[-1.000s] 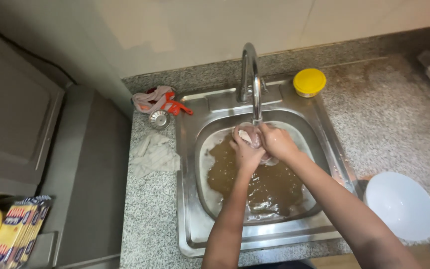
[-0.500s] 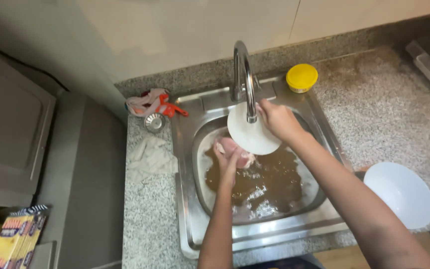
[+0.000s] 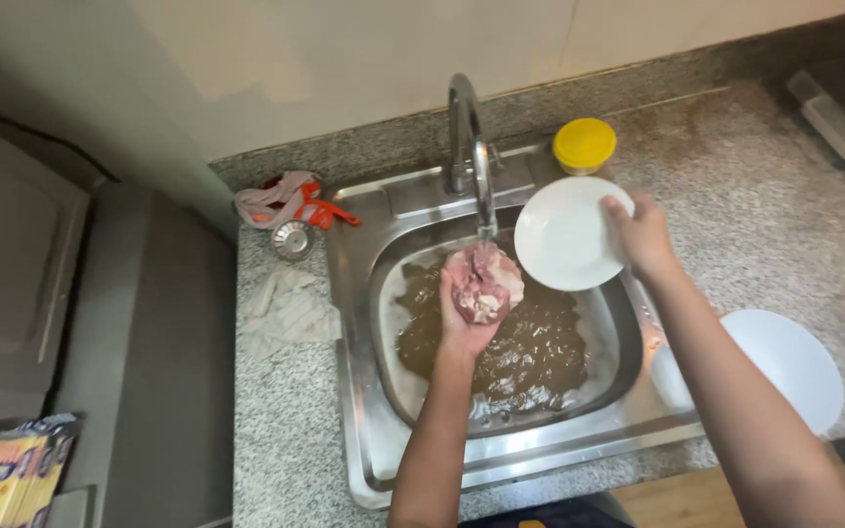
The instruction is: The person retrieves a piece of raw meat from the refrigerator and places it on a plate. They then move to the sink, turn on the tap, and wash the meat under running water. The person also washes a white bowl and a yellow container in the sink.
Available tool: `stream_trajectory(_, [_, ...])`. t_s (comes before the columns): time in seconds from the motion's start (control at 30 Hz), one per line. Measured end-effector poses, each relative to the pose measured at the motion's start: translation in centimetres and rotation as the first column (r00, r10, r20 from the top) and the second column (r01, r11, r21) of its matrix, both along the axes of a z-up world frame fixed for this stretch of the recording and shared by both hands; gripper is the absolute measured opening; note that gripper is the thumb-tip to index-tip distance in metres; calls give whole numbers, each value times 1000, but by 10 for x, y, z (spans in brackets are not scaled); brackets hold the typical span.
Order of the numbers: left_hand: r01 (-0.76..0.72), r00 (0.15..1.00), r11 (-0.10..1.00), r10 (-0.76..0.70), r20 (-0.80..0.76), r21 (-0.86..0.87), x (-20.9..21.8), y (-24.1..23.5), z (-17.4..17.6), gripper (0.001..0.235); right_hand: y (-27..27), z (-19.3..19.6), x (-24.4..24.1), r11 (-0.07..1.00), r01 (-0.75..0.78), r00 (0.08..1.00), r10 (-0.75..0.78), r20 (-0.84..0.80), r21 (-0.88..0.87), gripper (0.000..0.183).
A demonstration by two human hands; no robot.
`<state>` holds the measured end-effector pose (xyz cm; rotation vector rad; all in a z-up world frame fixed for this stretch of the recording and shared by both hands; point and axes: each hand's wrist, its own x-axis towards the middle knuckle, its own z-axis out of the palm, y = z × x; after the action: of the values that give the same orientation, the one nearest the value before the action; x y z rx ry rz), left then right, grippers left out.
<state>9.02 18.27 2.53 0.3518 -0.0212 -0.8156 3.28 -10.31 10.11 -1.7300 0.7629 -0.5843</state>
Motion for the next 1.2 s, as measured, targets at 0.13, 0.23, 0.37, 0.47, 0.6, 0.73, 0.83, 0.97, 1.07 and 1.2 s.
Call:
stream_trajectory(0.13, [38, 999, 999, -38, -3, 1, 1, -11, -6, 85, -2, -7, -20, 979, -3, 997, -12, -70, -203, 47])
stream_trajectory(0.23, [-13, 994, 996, 3, 107, 88, 11, -15, -25, 83, 3, 4, -25, 982, -32, 993, 9, -122, -184, 41])
stream_trajectory(0.37, [-92, 961, 985, 48, 274, 149, 14, -9, -1, 96, 8, 13, -30, 966, -71, 993, 45, -108, -250, 42])
stream_trajectory(0.47, [-148, 918, 982, 94, 385, 114, 13, -10, 23, 102, 11, 13, -36, 938, -95, 989, 50, -140, -335, 42])
stream_trajectory(0.6, [-360, 766, 902, 140, 627, 238, 20, -23, 28, 102, 24, 15, -41, 907, -127, 972, 32, -235, -402, 39])
stream_trajectory(0.73, [-468, 716, 791, 77, 694, 394, 9, -22, 75, 107, 37, 16, -48, 918, -161, 958, 56, -282, -362, 36])
stream_trajectory(0.83, [-668, 534, 605, -17, 845, 434, 7, -17, 79, 112, 45, 18, -54, 806, -237, 951, 77, -300, -543, 29])
stream_trajectory(0.97, [-821, 339, 402, -226, 913, 405, 2, -13, 64, 112, 72, 47, -63, 575, -292, 955, 134, -265, -764, 23])
stream_trajectory(1.07, [-610, 635, 498, -159, 756, 616, -7, -11, 62, 107, 77, 53, -63, 515, -350, 933, 123, -337, -782, 22])
stream_trajectory(1.2, [103, 994, 849, -74, -76, 519, -16, -2, 46, 91, 77, 49, -63, 441, -381, 924, 157, -348, -813, 19])
